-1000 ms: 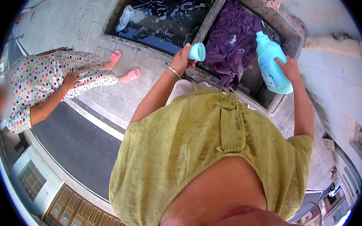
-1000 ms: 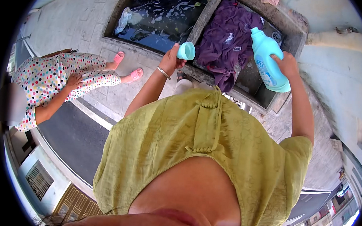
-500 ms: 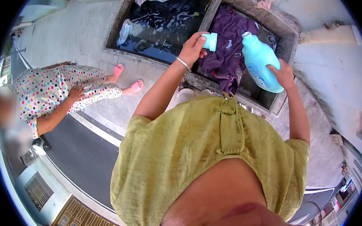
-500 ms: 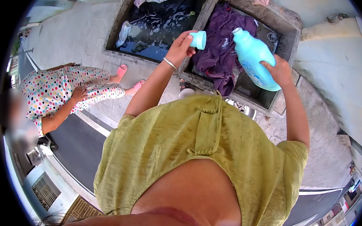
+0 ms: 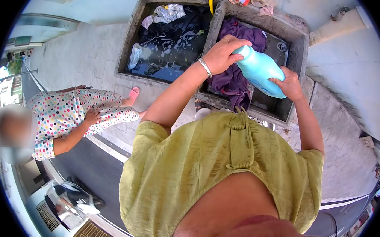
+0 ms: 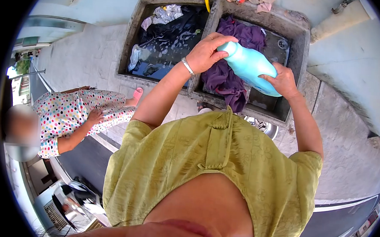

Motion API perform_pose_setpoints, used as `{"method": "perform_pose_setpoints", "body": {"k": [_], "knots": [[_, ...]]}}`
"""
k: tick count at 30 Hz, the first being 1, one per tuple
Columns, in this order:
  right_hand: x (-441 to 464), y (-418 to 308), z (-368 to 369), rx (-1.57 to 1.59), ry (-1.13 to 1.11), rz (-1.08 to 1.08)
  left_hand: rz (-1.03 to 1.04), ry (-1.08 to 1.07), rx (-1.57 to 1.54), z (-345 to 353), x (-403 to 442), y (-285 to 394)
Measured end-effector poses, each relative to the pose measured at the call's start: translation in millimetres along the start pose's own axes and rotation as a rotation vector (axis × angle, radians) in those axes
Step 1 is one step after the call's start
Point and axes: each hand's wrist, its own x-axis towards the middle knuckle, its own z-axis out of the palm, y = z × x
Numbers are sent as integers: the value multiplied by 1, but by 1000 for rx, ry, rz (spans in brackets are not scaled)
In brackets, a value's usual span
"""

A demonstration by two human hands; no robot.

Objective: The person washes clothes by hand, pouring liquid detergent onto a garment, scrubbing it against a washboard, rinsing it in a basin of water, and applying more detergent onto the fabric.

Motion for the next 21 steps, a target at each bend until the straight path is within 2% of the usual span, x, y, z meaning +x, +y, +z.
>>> {"method": "perform_pose_setpoints", "body": {"k": [2,4,6,11,12,14,16,18,20,21], "knots": [[-2,0,-1,-11,12,27,49,-57,12,-3,7,2],[-2,7,-3,144,0,48,110,-155,29,-8,19,6],[-2,8,-8,278,-94,218,145,-218,17,-9,26,5],[-3,28,-5,480,-98,247,261,-373,22,-9,51,-2],[-1,31,-9,478,-92,246,268,-374,23,-5,55,-3],[5,38,-16,291,46,133,322,-183,76,0,63,3],[16,51,-25,327,126,253,249,-97,96,2,59,8],[33,61,-41,269,289,203,-52,51,-103,9,55,1],[57,70,-60,290,411,258,-84,-27,4,17,35,-17],[71,85,-66,194,487,264,-95,-83,55,26,18,-34]]}}
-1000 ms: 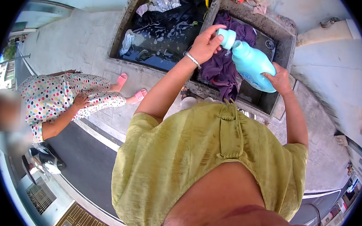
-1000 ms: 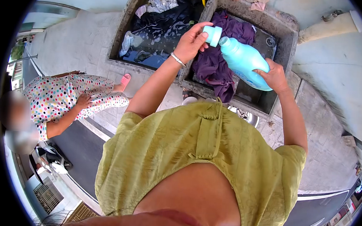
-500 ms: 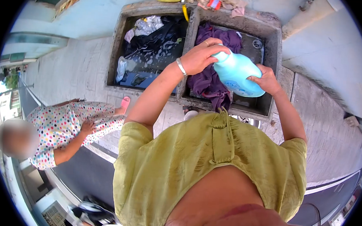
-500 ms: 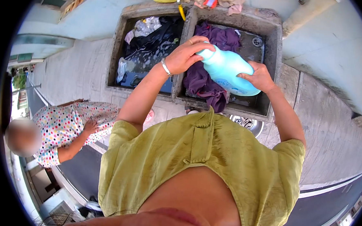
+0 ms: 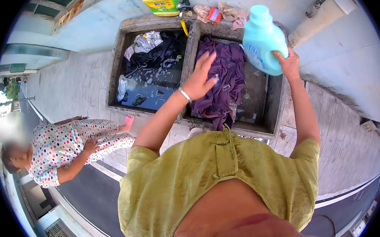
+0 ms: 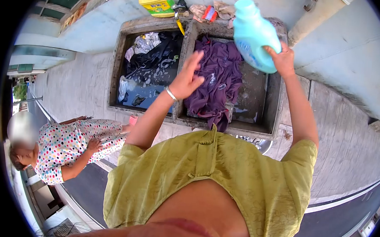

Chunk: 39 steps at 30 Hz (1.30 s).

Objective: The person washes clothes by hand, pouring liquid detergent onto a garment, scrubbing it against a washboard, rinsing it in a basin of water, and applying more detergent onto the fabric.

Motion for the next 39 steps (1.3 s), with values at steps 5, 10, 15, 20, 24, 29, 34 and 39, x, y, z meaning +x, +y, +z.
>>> {"method": "perform_pose_setpoints", "body": {"k": [5,10,15,20,24,29,34,39], "knots": [[90,32,14,56,210,1,-300,-184,-57,45,-84,-24],[156,85,42,-5,185,9,-467,-178,-69,70,-133,-33],[185,154,53,-82,265,9,-530,-239,13,83,-130,-32],[192,163,45,-157,119,93,-532,-415,180,114,-110,-38],[155,141,29,-183,295,-343,-651,-602,306,126,-98,-28],[48,123,71,141,-224,-16,-636,-601,301,126,-103,-31],[56,180,203,-396,-257,-278,-607,-546,303,129,-112,-35],[57,146,258,-670,-585,18,-560,-437,273,135,-122,-42]]}}
